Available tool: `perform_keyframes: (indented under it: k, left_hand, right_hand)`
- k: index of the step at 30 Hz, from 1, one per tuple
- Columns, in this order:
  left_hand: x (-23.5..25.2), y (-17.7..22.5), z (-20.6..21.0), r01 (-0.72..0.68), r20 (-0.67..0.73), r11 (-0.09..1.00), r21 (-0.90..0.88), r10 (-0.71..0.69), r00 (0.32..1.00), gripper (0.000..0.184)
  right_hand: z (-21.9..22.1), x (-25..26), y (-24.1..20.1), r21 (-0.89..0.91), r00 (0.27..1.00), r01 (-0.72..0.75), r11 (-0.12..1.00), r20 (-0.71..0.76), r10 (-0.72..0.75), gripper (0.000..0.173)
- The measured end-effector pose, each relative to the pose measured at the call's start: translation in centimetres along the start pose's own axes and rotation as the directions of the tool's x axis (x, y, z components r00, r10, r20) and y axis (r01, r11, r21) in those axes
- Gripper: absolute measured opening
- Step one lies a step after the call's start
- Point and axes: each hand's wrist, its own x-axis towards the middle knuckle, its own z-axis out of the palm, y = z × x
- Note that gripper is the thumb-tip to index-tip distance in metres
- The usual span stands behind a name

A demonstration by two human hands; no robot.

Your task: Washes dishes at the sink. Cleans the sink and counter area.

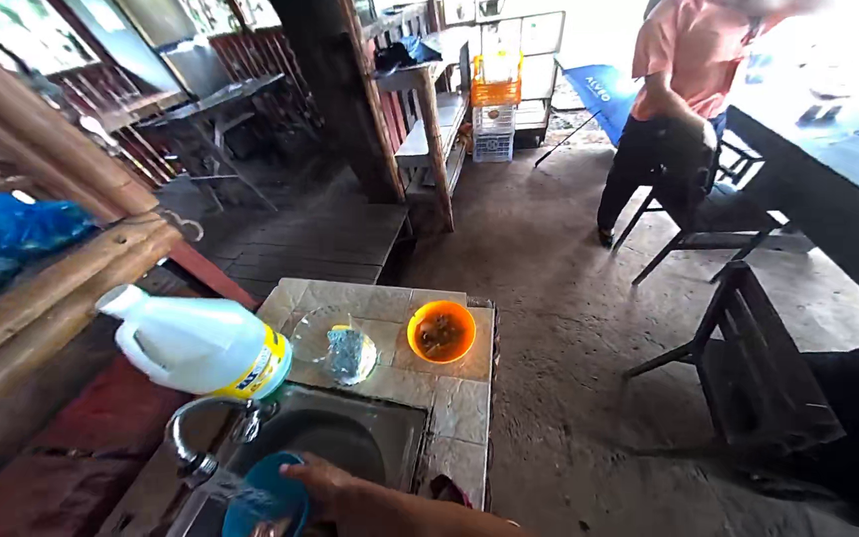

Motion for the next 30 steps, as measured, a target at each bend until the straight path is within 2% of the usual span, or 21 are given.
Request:
perform_keyframes:
  k: [1, 3, 4, 5, 7, 10, 11, 13, 14, 16, 18, 21, 23, 24, 26, 28, 30]
  left_hand:
    - [0.6, -1.4, 0.7, 0.011, -0.055, 0.983, -0.185, -0.021, 0.998, 0.044]
    - [2.1, -2.2, 2.7, 0.050, -0.251, 0.879, -0.475, -0.190, 0.949, 0.047]
    - [3.4, -1.9, 3.9, 0.020, -0.372, 0.854, -0.519, -0.247, 0.895, 0.044]
    - [4.5, -1.1, 4.7, 0.014, -0.452, 0.878, -0.479, -0.260, 0.853, 0.039]
    - [4.2, 0.5, 5.5, 0.079, -0.433, 0.955, -0.285, -0.202, 0.878, 0.033]
    - [1.6, -0.3, 4.9, 0.082, -0.273, 0.995, 0.049, -0.066, 0.960, 0.035]
    - [0.7, -0.3, 3.6, 0.104, -0.222, 0.985, 0.134, -0.072, 0.972, 0.037]
    - [-0.4, 1.1, 0.1, 0.218, -0.133, 0.941, 0.259, -0.189, 0.973, 0.040]
    - [0.2, 1.3, -0.8, 0.262, -0.141, 0.925, 0.276, -0.231, 0.963, 0.039]
    - [2.8, -0.9, 1.3, 0.291, -0.265, 0.925, 0.245, -0.225, 0.938, 0.042]
    - [4.9, -1.6, 3.9, 0.244, -0.319, 0.961, 0.132, -0.192, 0.928, 0.051]
    - [2.8, 1.7, 3.9, 0.104, -0.192, 0.986, 0.128, -0.079, 0.978, 0.039]
    - [0.1, 2.7, 2.9, 0.045, -0.154, 0.976, 0.213, -0.012, 0.988, 0.031]
    - [-0.8, 2.7, 2.1, 0.055, -0.165, 0.977, 0.206, -0.021, 0.986, 0.030]
    - [-1.1, 0.5, 0.5, 0.131, -0.197, 0.991, 0.032, -0.122, 0.973, 0.032]
    - [0.4, -2.9, -0.8, 0.140, -0.274, 0.967, -0.213, -0.197, 0.941, 0.032]
    - [2.6, -4.1, -1.6, 0.166, -0.377, 0.941, -0.295, -0.274, 0.885, 0.034]
  right_hand:
    - [0.1, 0.0, 0.2, -0.058, 0.999, 0.040, 0.997, -0.012, -0.041, 0.054]
    - [0.5, -0.6, 0.1, -0.158, 0.995, 0.100, 0.982, 0.019, -0.098, 0.053]
    - [0.7, -0.9, -0.2, -0.195, 0.995, 0.104, 0.975, 0.033, -0.099, 0.053]
    - [0.8, -0.9, -0.3, -0.223, 0.995, 0.098, 0.970, 0.023, -0.096, 0.054]
    - [0.9, -0.8, -0.4, -0.244, 0.994, 0.063, 0.968, -0.066, -0.081, 0.063]
    - [0.9, -1.0, -1.0, -0.170, 0.975, 0.067, 0.983, -0.197, -0.100, 0.066]
    - [1.1, -1.0, -1.4, -0.144, 0.971, 0.065, 0.987, -0.217, -0.096, 0.065]
    - [1.8, -1.2, -1.9, -0.121, 0.978, 0.036, 0.992, -0.200, -0.060, 0.061]
    - [2.0, -1.3, -2.0, -0.124, 0.986, 0.026, 0.992, -0.162, -0.046, 0.058]
    - [1.5, -0.8, -0.8, -0.098, 0.992, -0.013, 0.995, -0.125, 0.000, 0.052]
    - [0.6, -0.2, -0.1, -0.068, 0.985, -0.056, 0.996, -0.168, 0.044, 0.051]
    - [-0.1, 0.1, -0.1, -0.017, 0.976, -0.070, 0.997, -0.210, 0.065, 0.047]
    - [-0.9, 0.6, 0.0, 0.035, 0.991, -0.079, 0.996, -0.106, 0.082, 0.047]
    - [-1.0, 0.8, 0.0, 0.030, 0.994, -0.091, 0.995, -0.062, 0.093, 0.046]
    - [-0.6, 0.6, 0.0, -0.102, 0.995, -0.100, 0.990, -0.031, 0.097, 0.049]
    - [-0.2, 0.2, -0.1, -0.235, 0.999, -0.041, 0.971, 0.005, 0.044, 0.052]
    - [0.2, -0.1, -0.5, -0.255, 0.994, 0.036, 0.966, 0.110, -0.008, 0.046]
